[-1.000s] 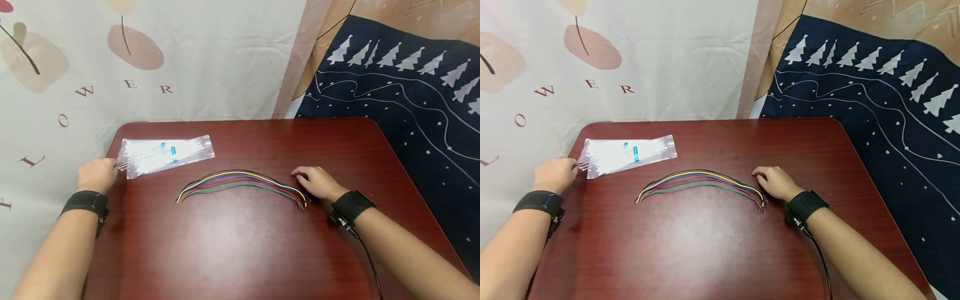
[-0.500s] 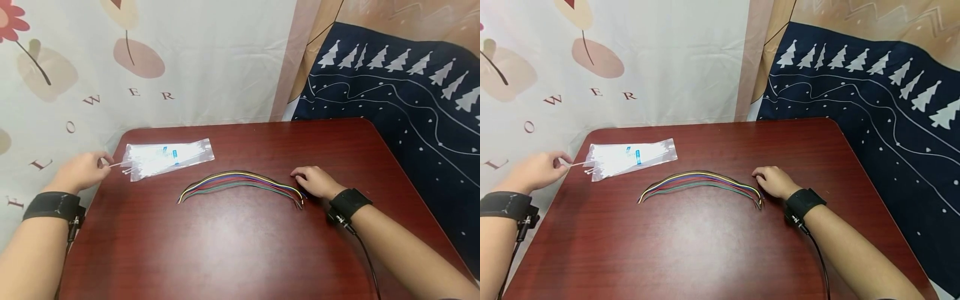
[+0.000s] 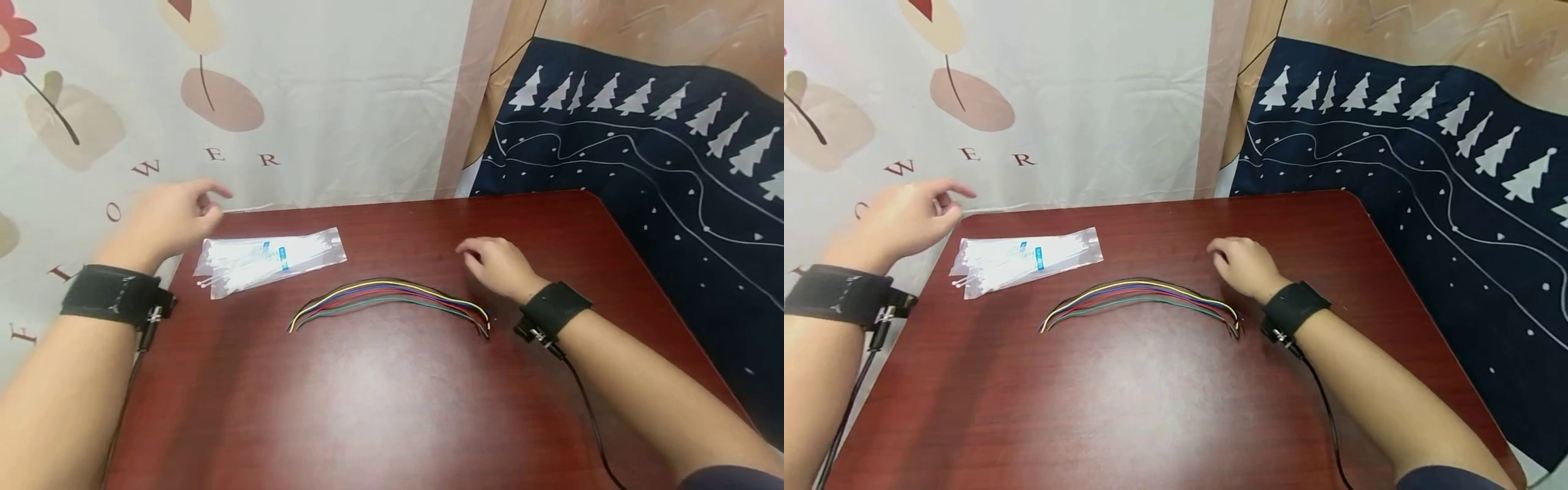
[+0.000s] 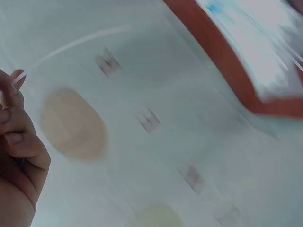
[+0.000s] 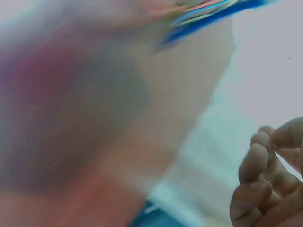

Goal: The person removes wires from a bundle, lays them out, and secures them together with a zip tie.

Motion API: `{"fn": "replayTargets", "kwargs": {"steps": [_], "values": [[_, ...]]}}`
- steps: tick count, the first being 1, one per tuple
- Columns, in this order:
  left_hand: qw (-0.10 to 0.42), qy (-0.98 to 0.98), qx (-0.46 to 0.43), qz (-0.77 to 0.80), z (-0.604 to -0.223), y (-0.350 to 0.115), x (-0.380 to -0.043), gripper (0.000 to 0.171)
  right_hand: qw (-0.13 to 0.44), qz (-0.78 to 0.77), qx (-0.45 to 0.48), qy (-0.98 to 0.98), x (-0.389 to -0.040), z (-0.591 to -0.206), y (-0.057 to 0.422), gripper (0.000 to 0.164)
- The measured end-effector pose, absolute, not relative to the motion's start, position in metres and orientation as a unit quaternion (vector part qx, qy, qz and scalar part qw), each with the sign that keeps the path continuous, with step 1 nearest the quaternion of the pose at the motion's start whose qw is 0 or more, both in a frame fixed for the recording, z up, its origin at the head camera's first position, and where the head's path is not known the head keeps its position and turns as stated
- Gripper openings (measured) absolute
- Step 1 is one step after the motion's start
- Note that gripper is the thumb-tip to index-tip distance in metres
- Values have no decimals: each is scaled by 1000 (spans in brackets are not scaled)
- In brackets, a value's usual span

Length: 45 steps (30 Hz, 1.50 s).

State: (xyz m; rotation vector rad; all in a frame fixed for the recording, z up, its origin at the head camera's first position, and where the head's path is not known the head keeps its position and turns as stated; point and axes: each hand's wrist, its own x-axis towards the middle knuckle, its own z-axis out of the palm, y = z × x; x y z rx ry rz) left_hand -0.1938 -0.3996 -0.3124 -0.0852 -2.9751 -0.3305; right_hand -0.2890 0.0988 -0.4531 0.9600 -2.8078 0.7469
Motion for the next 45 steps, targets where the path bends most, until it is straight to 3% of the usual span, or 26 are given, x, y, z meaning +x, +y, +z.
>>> {"fn": "replayTargets", "kwargs": {"steps": [7, 14, 23, 30, 37, 42, 45], "values": [[110, -966, -129, -196, -337, -308, -212, 31, 168, 283, 400, -855, -254, -420, 25, 13], [135, -944, -217, -211, -364, -244, -212, 19, 237, 235, 439, -834, -237, -420, -15, 18], [111, -935, -236, -240, -376, -216, -208, 18, 271, 222, 453, -820, -238, -432, -4, 12], [130, -946, -215, -207, -388, -213, -222, 26, 243, 246, 505, -791, -221, -436, 18, 14], [-6, -974, -185, -133, -415, -215, -251, 31, 169, 208, 608, -748, -186, -442, 31, 14], [-95, -971, -189, -112, -434, -220, -267, 33, 128, 177, 613, -759, -178, -450, 26, 11], [-127, -965, -203, -111, -473, -229, -291, 34, 85, 154, 593, -786, -181, -458, 21, 9]]}}
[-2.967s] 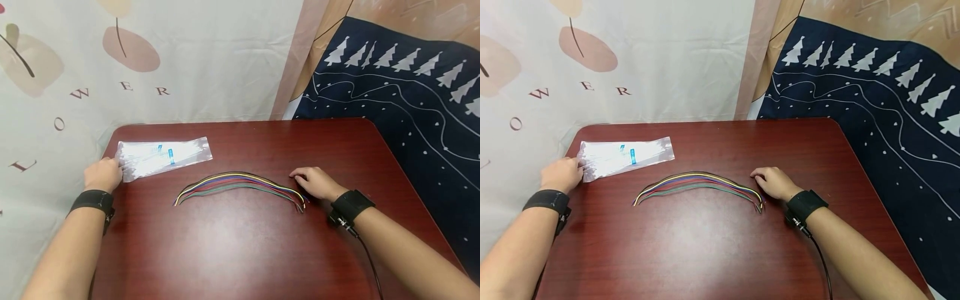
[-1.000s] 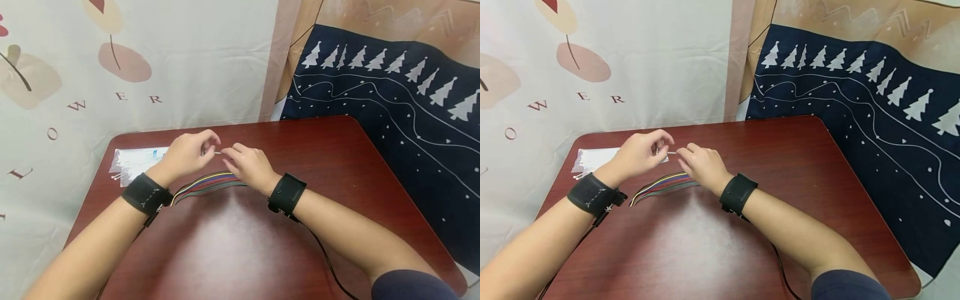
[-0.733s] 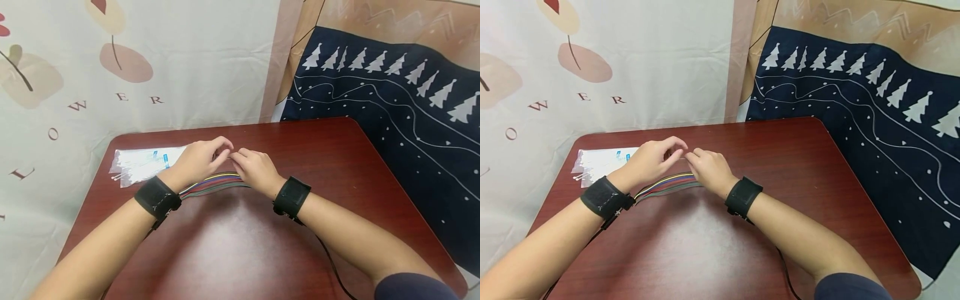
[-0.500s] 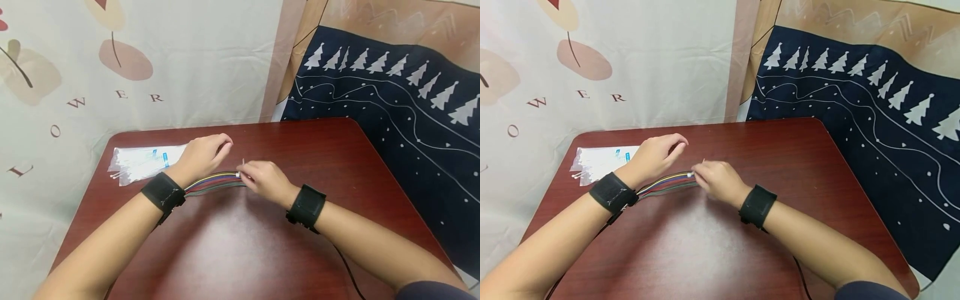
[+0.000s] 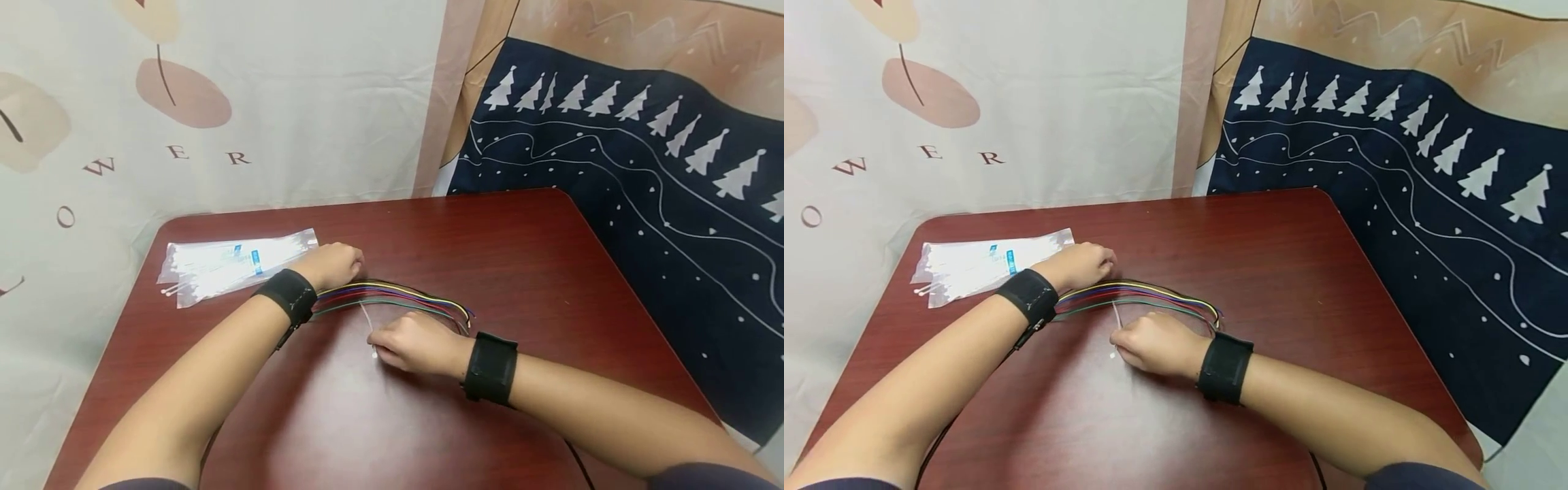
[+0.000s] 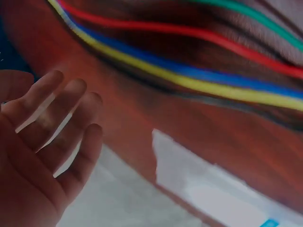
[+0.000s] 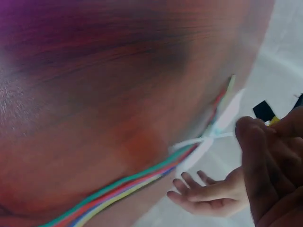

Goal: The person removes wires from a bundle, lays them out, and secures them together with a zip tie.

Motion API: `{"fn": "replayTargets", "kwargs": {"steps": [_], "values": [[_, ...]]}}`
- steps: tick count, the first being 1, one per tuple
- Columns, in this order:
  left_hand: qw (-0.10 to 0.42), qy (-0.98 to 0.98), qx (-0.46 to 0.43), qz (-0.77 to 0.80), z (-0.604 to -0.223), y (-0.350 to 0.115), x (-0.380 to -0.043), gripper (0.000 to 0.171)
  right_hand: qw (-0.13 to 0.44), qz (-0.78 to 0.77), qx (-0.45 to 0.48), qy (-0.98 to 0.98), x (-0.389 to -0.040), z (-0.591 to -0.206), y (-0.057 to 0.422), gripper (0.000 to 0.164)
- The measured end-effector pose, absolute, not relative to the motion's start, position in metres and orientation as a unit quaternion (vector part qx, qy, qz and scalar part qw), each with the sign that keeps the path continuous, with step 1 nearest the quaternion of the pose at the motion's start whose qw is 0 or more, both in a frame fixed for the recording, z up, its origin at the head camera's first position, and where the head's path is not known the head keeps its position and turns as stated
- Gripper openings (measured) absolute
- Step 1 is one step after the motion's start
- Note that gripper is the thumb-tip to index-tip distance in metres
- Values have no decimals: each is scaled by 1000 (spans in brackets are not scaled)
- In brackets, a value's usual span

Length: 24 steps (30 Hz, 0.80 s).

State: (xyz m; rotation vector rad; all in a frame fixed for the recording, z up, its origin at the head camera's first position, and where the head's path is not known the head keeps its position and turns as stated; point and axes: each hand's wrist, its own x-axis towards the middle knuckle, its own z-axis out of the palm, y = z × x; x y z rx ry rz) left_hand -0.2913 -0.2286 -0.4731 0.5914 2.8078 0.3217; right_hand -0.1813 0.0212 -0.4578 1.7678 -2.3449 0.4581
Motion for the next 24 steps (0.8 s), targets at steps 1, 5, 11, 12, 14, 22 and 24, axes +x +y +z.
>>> {"fn": "replayTargets", "kwargs": {"steps": [1, 5, 11, 12, 14, 22, 24], "values": [[135, 965, 202, 103, -490, -231, -301, 34, 68, 148, 583, -796, -184, -461, 19, 10], [149, 969, 177, 81, -530, -231, -324, 35, 25, 133, 551, -824, -194, -471, 11, 20], [166, 967, 165, 95, -502, -217, -309, 31, 18, 123, 533, -837, -202, -483, 4, 22], [167, 967, 166, 94, -504, -216, -311, 32, 17, 121, 531, -839, -202, -485, 3, 22], [159, 969, 168, 92, -515, -218, -318, 31, 15, 115, 526, -843, -202, -488, 1, 21], [145, 972, 159, 91, -548, -224, -340, 30, 7, 96, 517, -850, -199, -496, 0, 18], [145, 973, 152, 100, -548, -225, -341, 30, 15, 92, 516, -851, -199, -499, -1, 18]]}}
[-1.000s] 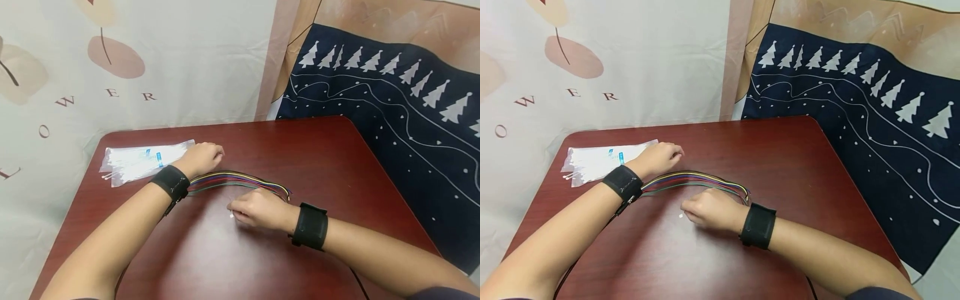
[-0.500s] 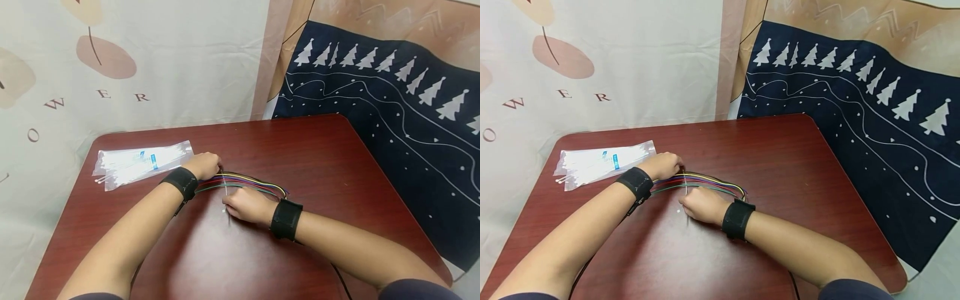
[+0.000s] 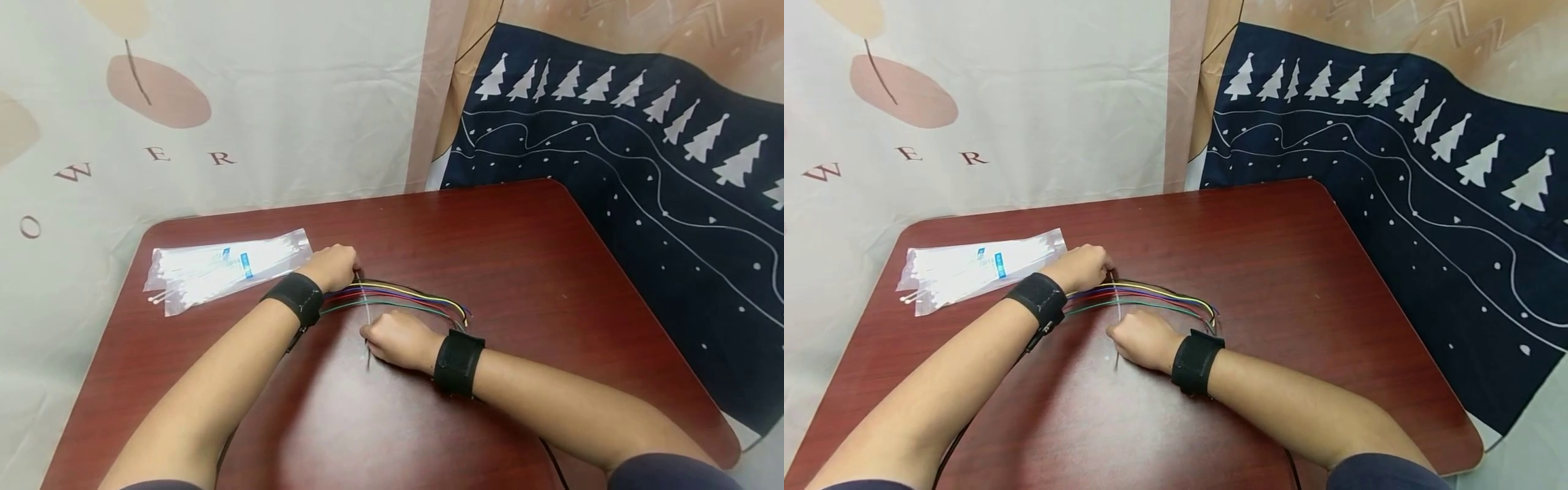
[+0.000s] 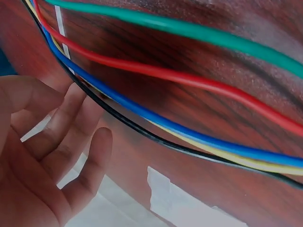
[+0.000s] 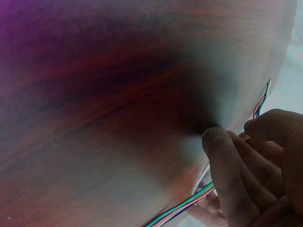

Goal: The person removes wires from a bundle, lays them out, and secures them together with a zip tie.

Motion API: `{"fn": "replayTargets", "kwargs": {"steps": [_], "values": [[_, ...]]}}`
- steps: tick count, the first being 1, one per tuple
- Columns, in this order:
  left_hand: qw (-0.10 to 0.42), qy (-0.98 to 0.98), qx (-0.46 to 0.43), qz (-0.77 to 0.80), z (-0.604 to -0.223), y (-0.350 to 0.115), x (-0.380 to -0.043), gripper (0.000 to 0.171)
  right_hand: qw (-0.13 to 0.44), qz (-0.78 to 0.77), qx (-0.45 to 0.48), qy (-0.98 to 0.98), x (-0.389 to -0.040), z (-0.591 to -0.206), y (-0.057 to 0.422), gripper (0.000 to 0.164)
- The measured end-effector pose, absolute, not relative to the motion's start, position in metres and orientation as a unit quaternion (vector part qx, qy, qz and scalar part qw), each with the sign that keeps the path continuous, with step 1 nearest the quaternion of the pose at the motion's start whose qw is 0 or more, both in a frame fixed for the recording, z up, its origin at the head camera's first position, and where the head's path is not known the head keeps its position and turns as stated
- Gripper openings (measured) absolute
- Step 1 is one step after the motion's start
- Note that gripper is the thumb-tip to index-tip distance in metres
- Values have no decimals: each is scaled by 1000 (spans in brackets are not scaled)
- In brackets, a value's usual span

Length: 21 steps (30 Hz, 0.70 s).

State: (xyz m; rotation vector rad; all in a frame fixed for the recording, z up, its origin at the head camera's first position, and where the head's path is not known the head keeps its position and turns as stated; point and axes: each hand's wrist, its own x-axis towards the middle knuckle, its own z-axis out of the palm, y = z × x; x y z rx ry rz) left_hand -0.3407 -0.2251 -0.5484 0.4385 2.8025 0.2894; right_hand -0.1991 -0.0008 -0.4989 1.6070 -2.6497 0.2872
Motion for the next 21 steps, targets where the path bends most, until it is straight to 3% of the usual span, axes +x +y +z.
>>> {"fn": "replayTargets", "kwargs": {"steps": [12, 21], "values": [[123, 976, 138, 116, -553, -225, -341, 36, 103, 19, 511, -853, -191, -504, -5, 19], [112, 974, 154, 126, -547, -225, -336, 38, 129, 8, 517, -846, -189, -507, -5, 21]]}}
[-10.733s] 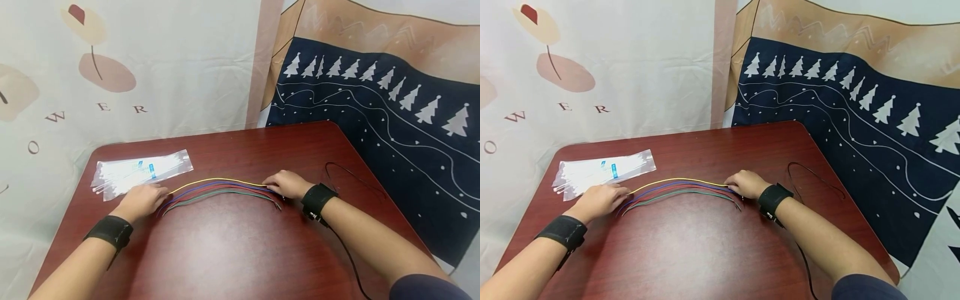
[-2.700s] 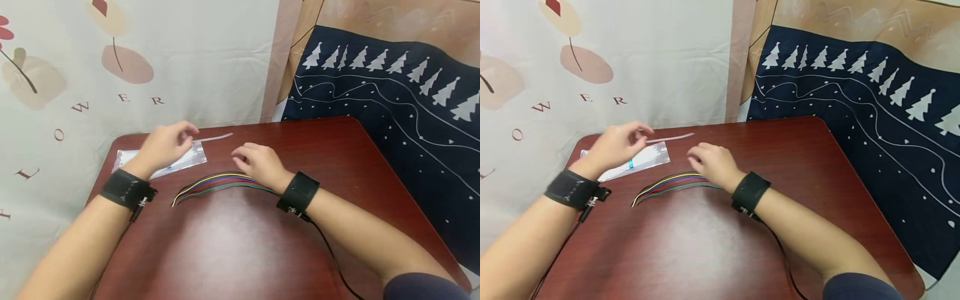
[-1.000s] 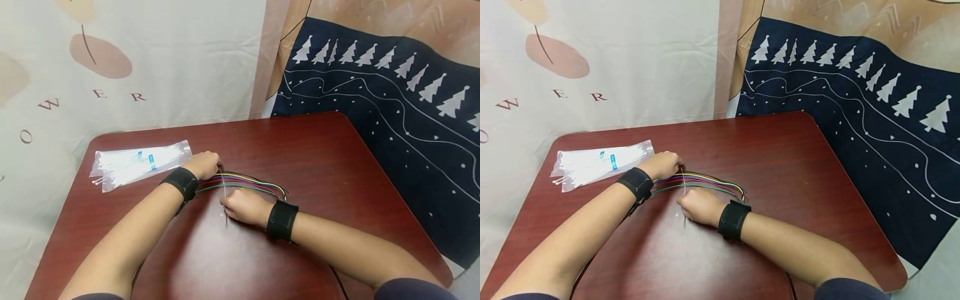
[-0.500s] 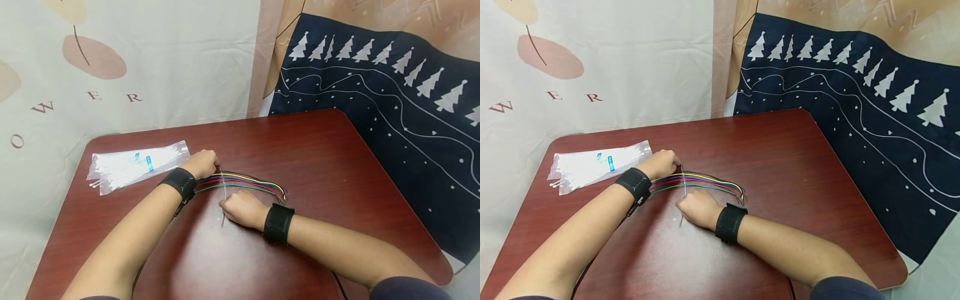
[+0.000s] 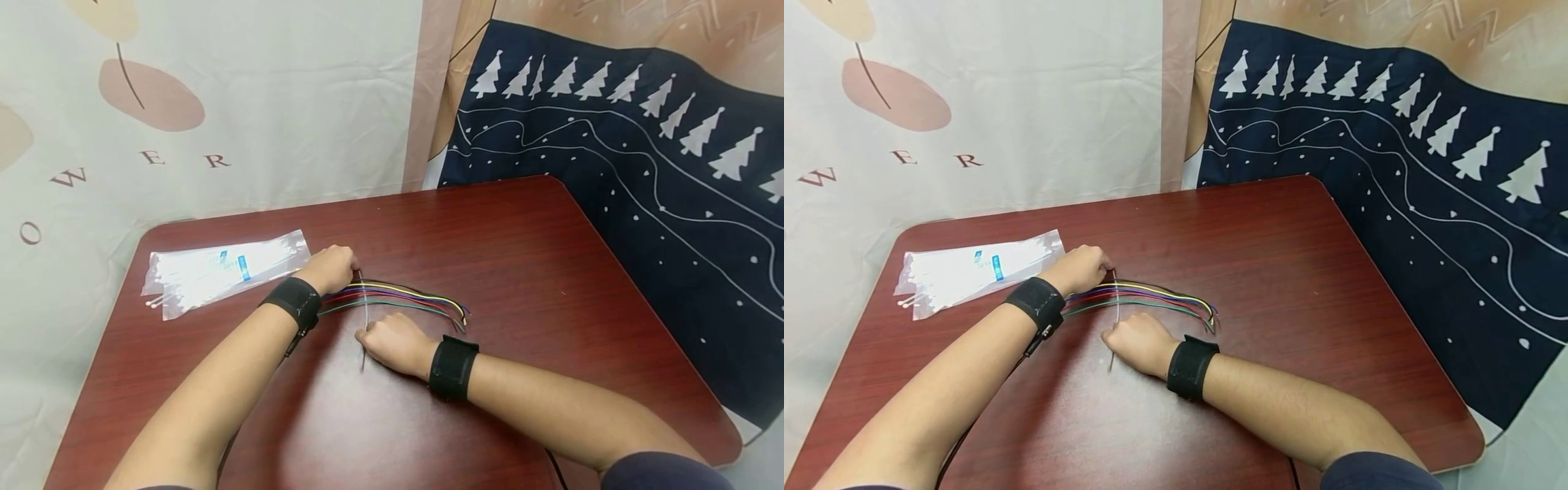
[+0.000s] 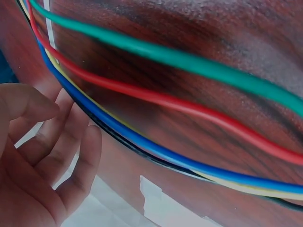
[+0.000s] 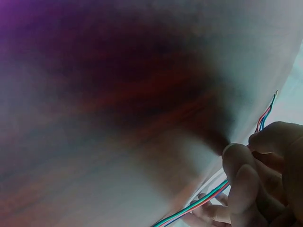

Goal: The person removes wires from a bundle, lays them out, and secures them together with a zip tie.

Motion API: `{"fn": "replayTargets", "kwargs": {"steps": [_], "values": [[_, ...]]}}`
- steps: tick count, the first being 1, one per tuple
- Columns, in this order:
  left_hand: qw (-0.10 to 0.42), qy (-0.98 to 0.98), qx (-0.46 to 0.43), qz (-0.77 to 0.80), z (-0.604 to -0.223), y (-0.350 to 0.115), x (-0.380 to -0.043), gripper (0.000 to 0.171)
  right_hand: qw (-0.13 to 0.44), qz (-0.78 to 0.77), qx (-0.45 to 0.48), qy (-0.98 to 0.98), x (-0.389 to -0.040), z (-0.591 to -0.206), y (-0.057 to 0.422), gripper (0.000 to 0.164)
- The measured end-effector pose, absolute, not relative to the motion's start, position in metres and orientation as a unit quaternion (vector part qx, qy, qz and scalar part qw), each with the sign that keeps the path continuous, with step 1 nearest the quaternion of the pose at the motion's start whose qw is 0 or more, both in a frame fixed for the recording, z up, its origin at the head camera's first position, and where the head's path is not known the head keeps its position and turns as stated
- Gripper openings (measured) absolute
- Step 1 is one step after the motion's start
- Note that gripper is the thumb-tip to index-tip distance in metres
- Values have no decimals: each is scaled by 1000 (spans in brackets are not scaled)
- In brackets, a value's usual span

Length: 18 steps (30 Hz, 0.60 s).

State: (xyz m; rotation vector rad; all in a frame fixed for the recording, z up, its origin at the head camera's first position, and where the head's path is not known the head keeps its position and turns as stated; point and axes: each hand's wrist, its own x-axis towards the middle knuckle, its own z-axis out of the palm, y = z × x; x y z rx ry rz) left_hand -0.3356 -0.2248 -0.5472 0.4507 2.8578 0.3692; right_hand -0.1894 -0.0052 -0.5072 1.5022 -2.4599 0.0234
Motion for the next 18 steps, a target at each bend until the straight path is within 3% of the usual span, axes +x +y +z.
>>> {"fn": "replayTargets", "kwargs": {"steps": [8, 14, 18], "values": [[121, 971, 162, 127, -471, -201, -286, 37, 132, 12, 516, -846, -188, -508, -4, 19], [104, 971, 172, 133, -475, -202, -287, 36, 129, 11, 513, -849, -188, -508, -5, 20], [93, 971, 170, 142, -498, -209, -302, 34, 130, 8, 507, -852, -188, -508, -5, 22]]}}
